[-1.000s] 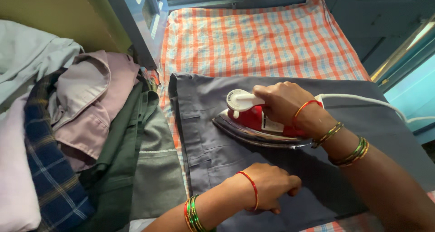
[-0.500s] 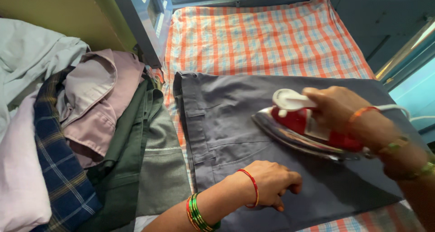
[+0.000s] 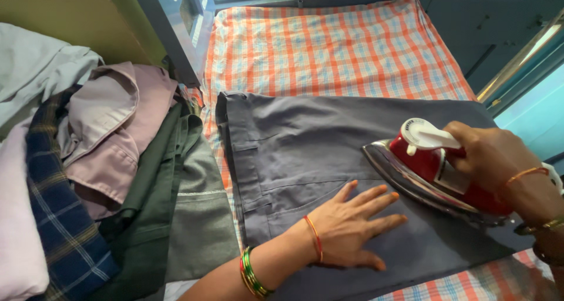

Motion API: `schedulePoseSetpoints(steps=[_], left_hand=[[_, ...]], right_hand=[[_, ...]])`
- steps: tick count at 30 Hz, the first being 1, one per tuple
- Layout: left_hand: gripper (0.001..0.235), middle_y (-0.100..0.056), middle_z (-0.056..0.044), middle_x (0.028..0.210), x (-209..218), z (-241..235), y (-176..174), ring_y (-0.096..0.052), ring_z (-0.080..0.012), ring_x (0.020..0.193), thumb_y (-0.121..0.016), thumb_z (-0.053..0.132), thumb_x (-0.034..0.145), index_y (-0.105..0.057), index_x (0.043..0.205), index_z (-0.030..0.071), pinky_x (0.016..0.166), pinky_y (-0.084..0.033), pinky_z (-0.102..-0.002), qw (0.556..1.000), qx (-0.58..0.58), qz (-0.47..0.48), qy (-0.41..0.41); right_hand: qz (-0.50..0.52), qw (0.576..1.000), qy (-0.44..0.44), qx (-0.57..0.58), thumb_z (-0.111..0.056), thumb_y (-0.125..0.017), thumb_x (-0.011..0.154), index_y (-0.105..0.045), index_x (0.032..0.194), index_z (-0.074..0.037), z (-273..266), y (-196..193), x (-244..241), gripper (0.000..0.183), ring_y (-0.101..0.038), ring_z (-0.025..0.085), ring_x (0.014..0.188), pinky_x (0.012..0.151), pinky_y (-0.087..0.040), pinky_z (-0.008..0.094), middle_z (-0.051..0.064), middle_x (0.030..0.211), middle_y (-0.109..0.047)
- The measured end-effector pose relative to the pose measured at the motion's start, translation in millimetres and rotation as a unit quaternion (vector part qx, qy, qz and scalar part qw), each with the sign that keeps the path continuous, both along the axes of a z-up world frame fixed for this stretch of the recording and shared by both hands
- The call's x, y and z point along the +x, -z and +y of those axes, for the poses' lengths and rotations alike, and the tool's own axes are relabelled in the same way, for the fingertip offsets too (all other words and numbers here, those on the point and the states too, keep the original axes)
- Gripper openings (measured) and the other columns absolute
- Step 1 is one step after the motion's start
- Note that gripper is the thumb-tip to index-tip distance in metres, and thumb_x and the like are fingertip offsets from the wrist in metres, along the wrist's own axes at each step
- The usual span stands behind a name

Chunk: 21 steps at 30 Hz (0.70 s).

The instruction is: The person irons a pair of grey pants on a table, using an iron to press different sections of the fabric and then folding the pants.

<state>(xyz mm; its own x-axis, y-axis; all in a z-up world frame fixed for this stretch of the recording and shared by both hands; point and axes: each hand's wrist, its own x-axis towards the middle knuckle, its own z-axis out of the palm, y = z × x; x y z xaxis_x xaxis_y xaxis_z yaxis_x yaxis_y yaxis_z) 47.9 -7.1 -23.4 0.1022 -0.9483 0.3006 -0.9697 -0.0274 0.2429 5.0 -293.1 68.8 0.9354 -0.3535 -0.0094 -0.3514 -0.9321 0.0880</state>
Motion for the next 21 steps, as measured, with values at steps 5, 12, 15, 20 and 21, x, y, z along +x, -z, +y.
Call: schedulePoseSetpoints(steps=[5,12,15,20,21], left_hand=[[0.089,-0.027,-0.014,0.17,-2.6,-3.2,10.1,-0.021,-0.0333,0.159,-0.048,0.08,0.088,-0.04,0.159,0.028,0.124,-0.012,-0.065,0.998,0.057,-0.037,0.006],[0.09,-0.029,-0.013,0.169,-3.8,-2.1,10.6,-0.023,-0.0326,0.159,-0.052,0.08,0.084,-0.042,0.157,0.029,0.124,-0.012,-0.064,0.997,0.061,-0.045,-0.004],[0.09,-0.029,-0.013,0.169,-3.8,-2.6,12.1,-0.024,-0.0329,0.158,-0.052,0.08,0.083,-0.043,0.157,0.029,0.124,-0.013,-0.065,0.997,0.062,-0.039,-0.006],[0.091,-0.029,-0.014,0.17,-2.7,-4.6,16.0,-0.026,-0.034,0.157,-0.052,0.08,0.082,-0.043,0.157,0.03,0.123,-0.014,-0.066,0.998,0.06,-0.03,-0.006],[0.091,-0.03,-0.014,0.17,-3.1,-5.2,16.7,-0.026,-0.0342,0.157,-0.052,0.08,0.082,-0.042,0.157,0.03,0.123,-0.015,-0.067,0.998,0.06,-0.03,-0.006]], right_hand=[[-0.008,0.998,-0.055,0.004,-0.021,-0.075,0.087,-0.068,0.124,-0.017,12.7,-4.4,28.9,0.038,-0.079,0.023,0.079,0.078,-0.064,0.036,0.009,0.092,-0.079],[-0.085,0.977,-0.195,0.025,-0.023,-0.077,0.084,-0.069,0.119,-0.015,24.0,2.2,81.1,0.037,-0.077,0.027,0.076,0.072,-0.062,0.039,0.012,0.087,-0.078],[-0.06,0.981,-0.184,0.015,-0.025,-0.078,0.083,-0.069,0.121,-0.018,40.5,3.8,97.5,0.039,-0.075,0.028,0.074,0.07,-0.061,0.04,0.011,0.083,-0.077],[-0.05,0.973,-0.227,-0.003,-0.026,-0.074,0.088,-0.066,0.123,-0.016,77.8,2.4,123.8,0.036,-0.075,0.027,0.073,0.068,-0.062,0.04,0.011,0.083,-0.075],[-0.054,0.97,-0.237,-0.002,-0.024,-0.072,0.09,-0.067,0.122,-0.016,85.1,2.7,128.4,0.033,-0.075,0.027,0.073,0.068,-0.062,0.041,0.011,0.083,-0.075]])
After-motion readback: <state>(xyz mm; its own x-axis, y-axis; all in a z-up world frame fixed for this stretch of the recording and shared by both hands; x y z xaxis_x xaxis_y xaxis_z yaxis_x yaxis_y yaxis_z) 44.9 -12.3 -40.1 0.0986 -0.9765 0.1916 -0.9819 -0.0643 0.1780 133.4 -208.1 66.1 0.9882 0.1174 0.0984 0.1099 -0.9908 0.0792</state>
